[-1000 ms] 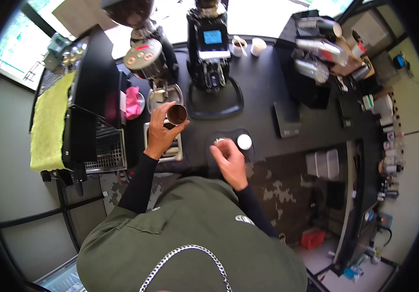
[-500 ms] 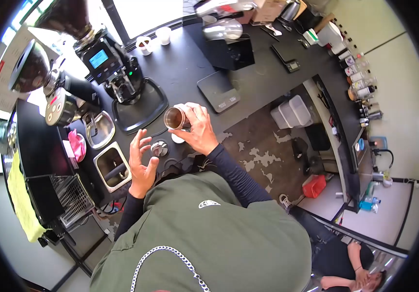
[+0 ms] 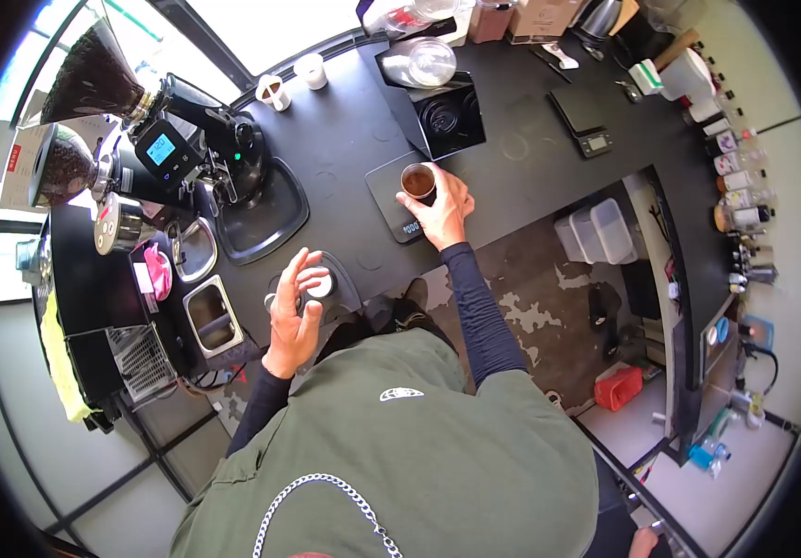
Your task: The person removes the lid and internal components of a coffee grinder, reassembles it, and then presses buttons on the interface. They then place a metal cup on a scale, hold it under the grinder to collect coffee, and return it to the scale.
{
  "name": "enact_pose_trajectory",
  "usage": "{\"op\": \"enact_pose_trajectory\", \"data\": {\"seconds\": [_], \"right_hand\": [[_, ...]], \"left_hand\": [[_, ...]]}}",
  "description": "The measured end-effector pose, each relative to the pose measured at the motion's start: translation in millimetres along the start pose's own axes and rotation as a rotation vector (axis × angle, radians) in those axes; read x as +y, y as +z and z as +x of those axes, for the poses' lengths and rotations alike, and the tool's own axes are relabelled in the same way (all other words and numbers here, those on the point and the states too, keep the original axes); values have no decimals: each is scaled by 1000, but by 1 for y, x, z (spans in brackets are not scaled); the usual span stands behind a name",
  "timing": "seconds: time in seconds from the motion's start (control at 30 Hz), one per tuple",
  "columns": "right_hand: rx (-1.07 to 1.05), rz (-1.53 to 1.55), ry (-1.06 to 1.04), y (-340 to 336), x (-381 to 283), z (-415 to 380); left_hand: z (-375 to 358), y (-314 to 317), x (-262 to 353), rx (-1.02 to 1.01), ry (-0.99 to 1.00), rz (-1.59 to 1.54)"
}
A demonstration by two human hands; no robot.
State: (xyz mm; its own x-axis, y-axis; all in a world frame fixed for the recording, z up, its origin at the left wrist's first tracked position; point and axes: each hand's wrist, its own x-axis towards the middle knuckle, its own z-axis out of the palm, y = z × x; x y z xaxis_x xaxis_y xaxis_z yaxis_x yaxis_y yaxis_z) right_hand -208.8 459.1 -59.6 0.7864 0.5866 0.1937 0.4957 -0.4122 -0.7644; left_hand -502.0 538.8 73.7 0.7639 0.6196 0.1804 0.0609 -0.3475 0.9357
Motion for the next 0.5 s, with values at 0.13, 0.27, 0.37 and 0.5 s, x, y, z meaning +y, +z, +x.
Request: {"op": "enact_pose_trajectory", "data": {"seconds": [0.13,0.27,0.37,0.5], "right_hand": [[-44,-53,-33,6,5,10],[-140,-95,-148,-6,10,19],[-212,-123,-278,-33,21,21],[-99,66,-219,-48,81,12]], "left_hand": [[-11,15,-5,71,-94,14],[-16,28,-3,108,-148,22],[-12,31,-3,113,-145,21],[-2,35,-1,151,-142,22]]}}
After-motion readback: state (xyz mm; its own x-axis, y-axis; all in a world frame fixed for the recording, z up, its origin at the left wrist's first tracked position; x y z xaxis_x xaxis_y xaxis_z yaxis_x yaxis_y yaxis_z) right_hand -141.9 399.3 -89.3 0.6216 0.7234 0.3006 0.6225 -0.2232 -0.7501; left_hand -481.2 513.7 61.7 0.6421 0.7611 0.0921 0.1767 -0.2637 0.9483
